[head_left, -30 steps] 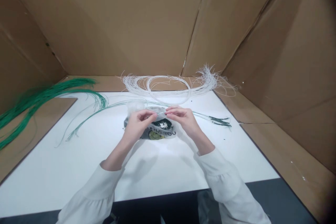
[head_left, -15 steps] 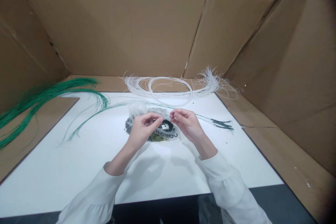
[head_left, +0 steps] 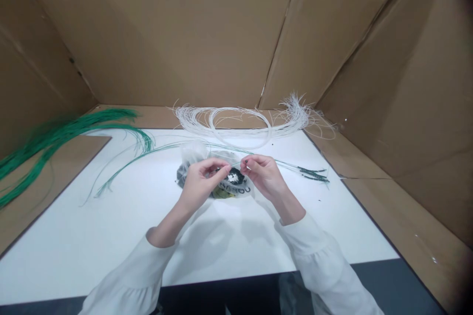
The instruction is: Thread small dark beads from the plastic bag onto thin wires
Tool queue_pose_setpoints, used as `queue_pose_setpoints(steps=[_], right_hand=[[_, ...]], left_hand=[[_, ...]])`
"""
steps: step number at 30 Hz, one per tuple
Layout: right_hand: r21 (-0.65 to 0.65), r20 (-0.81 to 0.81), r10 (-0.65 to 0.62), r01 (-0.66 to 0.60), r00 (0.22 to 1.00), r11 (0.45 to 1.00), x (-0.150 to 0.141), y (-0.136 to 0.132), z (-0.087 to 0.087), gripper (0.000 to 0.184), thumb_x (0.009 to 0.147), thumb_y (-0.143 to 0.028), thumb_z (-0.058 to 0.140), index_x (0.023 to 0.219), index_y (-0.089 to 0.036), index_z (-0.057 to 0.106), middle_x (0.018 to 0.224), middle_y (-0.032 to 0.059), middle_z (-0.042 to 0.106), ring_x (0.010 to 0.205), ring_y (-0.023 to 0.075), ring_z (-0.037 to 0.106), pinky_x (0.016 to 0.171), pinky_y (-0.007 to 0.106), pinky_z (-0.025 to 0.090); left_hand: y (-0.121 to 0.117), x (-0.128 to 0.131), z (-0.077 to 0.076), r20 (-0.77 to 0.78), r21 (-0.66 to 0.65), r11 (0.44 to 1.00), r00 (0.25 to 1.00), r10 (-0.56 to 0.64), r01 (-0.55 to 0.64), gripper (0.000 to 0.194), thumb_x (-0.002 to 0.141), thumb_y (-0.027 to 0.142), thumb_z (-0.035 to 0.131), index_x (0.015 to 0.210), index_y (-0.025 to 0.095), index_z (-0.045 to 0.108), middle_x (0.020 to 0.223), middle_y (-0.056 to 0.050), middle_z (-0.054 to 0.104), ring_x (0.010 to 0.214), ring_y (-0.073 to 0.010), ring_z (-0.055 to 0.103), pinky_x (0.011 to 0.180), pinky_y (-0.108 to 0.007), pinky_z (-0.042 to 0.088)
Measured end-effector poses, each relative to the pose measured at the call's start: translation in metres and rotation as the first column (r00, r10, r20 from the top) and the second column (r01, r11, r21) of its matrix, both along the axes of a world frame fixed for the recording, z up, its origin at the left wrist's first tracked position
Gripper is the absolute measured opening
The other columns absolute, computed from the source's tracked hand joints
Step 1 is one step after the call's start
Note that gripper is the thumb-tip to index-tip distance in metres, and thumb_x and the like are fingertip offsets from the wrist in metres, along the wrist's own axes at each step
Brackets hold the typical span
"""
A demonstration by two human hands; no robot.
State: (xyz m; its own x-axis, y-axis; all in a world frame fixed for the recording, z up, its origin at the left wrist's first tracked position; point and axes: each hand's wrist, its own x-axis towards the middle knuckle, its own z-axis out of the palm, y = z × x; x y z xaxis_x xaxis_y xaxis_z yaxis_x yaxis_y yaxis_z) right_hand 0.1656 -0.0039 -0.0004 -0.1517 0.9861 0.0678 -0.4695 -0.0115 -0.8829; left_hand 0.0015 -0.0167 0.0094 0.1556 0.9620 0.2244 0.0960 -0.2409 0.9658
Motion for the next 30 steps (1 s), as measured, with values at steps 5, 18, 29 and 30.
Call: queue_pose_setpoints(steps=[5, 18, 29, 30], right_hand=[[-0.052, -0.043, 0.016, -0.019, 0.999, 0.998, -0.004, -0.003, 0.000, 0.022, 0.050, -0.034, 0.080, 0.059, -0.017, 0.068, 0.054, -0.0014, 0.063, 0.051, 0.0078, 0.052, 0.053, 0.022, 0.041], [-0.190, -0.327, 0.099, -0.168, 0.940, 0.967, -0.020, -0.015, -0.003, 0.020, 0.064, -0.028, 0.073, 0.063, -0.018, 0.056, 0.059, -0.0048, 0.056, 0.056, 0.0067, 0.049, 0.058, 0.020, 0.044], [-0.167, -0.305, 0.079, -0.135, 0.949, 0.977, -0.020, -0.016, -0.002, 0.021, 0.063, -0.026, 0.074, 0.060, -0.018, 0.055, 0.062, -0.0041, 0.056, 0.057, 0.0065, 0.048, 0.057, 0.020, 0.043], [-0.166, -0.304, 0.074, -0.129, 0.950, 0.978, -0.020, -0.016, -0.002, 0.021, 0.062, -0.026, 0.074, 0.060, -0.018, 0.055, 0.062, -0.0040, 0.056, 0.057, 0.0066, 0.048, 0.057, 0.020, 0.043]], left_hand=[[-0.003, 0.002, 0.001, -0.009, 0.027, 1.000, 1.000, 0.000, 0.001, 0.017, 0.071, 0.030, 0.064, 0.073, 0.014, 0.067, 0.068, -0.003, 0.063, 0.060, -0.0113, 0.050, 0.055, -0.021, 0.039], [-0.003, 0.004, 0.000, -0.021, 0.036, 0.999, 0.999, 0.030, -0.029, 0.016, 0.071, 0.029, 0.064, 0.075, 0.014, 0.069, 0.071, -0.004, 0.066, 0.061, -0.0123, 0.053, 0.055, -0.022, 0.040], [-0.004, 0.003, -0.001, -0.033, 0.039, 0.999, 0.999, 0.038, -0.036, 0.016, 0.071, 0.029, 0.064, 0.075, 0.014, 0.068, 0.070, -0.004, 0.065, 0.061, -0.0119, 0.052, 0.055, -0.021, 0.040], [-0.004, 0.003, -0.001, -0.037, 0.042, 0.998, 0.999, 0.040, -0.038, 0.016, 0.071, 0.028, 0.064, 0.075, 0.014, 0.068, 0.070, -0.004, 0.065, 0.060, -0.0116, 0.051, 0.055, -0.021, 0.040]])
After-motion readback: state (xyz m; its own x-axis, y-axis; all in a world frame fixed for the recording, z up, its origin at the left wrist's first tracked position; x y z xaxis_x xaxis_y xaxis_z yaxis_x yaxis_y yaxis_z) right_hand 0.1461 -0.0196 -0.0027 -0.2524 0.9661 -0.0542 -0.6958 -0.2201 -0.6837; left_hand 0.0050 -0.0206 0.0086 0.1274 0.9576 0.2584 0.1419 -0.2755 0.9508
